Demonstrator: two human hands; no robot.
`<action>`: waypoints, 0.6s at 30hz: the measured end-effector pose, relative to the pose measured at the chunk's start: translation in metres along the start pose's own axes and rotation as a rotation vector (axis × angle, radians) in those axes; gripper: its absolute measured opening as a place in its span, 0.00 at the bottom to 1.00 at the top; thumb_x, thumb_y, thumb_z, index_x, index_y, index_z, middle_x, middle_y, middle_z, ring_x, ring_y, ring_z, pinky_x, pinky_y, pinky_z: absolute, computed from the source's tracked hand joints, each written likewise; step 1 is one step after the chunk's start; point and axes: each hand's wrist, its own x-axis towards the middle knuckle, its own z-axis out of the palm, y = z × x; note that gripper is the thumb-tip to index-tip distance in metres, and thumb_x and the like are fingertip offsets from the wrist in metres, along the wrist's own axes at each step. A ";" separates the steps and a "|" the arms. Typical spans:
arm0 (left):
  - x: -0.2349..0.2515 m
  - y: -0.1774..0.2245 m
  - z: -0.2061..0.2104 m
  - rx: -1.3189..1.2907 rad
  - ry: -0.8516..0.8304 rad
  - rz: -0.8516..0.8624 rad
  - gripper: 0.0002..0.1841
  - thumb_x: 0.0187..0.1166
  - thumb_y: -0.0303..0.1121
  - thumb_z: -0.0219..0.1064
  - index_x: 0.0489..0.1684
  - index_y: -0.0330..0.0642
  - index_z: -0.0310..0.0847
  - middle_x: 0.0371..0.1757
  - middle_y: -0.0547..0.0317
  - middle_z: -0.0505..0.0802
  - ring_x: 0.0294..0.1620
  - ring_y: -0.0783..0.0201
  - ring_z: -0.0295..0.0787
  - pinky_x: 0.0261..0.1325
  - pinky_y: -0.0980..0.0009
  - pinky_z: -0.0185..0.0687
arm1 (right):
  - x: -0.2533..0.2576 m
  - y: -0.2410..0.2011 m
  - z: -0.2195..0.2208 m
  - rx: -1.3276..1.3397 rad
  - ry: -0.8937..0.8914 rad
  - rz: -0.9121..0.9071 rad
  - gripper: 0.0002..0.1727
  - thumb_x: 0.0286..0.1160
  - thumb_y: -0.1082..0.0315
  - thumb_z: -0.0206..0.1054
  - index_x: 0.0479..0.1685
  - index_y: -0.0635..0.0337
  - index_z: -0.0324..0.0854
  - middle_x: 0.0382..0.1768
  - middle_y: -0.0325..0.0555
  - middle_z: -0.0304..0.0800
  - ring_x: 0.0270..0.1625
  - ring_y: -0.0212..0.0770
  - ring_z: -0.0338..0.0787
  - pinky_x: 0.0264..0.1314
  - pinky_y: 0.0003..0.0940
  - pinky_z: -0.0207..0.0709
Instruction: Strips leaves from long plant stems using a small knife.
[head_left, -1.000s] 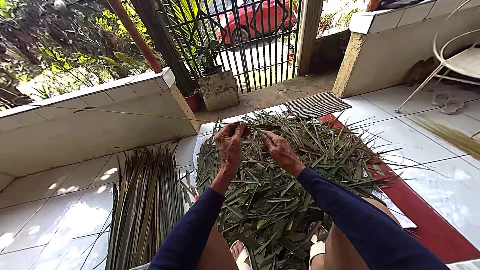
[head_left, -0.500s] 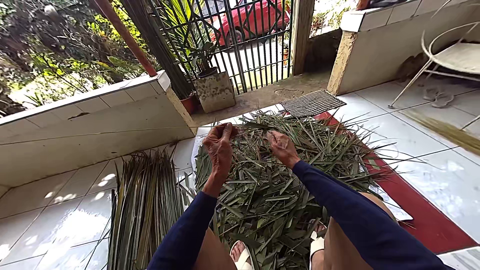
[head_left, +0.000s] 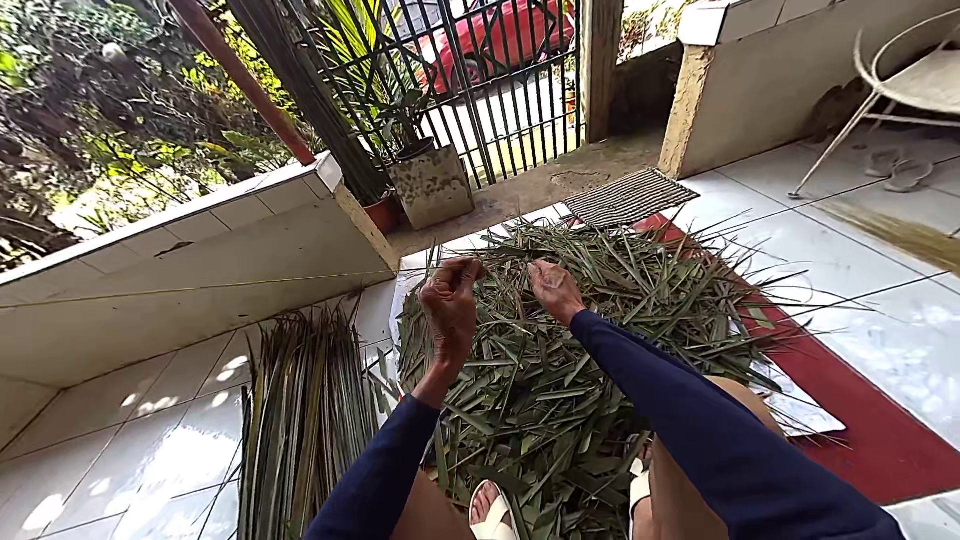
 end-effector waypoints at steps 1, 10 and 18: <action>-0.001 0.001 0.002 0.012 -0.009 0.036 0.06 0.82 0.24 0.69 0.49 0.35 0.89 0.42 0.53 0.97 0.44 0.58 0.97 0.55 0.60 0.95 | 0.002 0.001 0.001 -0.013 0.004 -0.001 0.24 0.95 0.54 0.47 0.52 0.63 0.84 0.48 0.64 0.89 0.56 0.65 0.90 0.53 0.67 0.79; -0.018 0.001 0.023 0.242 -0.106 0.304 0.06 0.81 0.25 0.70 0.48 0.38 0.92 0.51 0.58 0.97 0.50 0.65 0.96 0.56 0.65 0.95 | 0.016 0.013 -0.002 0.098 0.040 0.003 0.25 0.95 0.56 0.46 0.60 0.65 0.85 0.56 0.65 0.89 0.63 0.64 0.88 0.65 0.66 0.77; 0.032 0.013 -0.030 -0.053 0.079 0.109 0.07 0.85 0.27 0.66 0.52 0.32 0.86 0.43 0.49 0.97 0.44 0.53 0.98 0.57 0.54 0.95 | 0.013 0.032 -0.012 0.004 0.007 0.004 0.24 0.94 0.56 0.47 0.53 0.66 0.84 0.51 0.66 0.89 0.58 0.65 0.89 0.58 0.68 0.77</action>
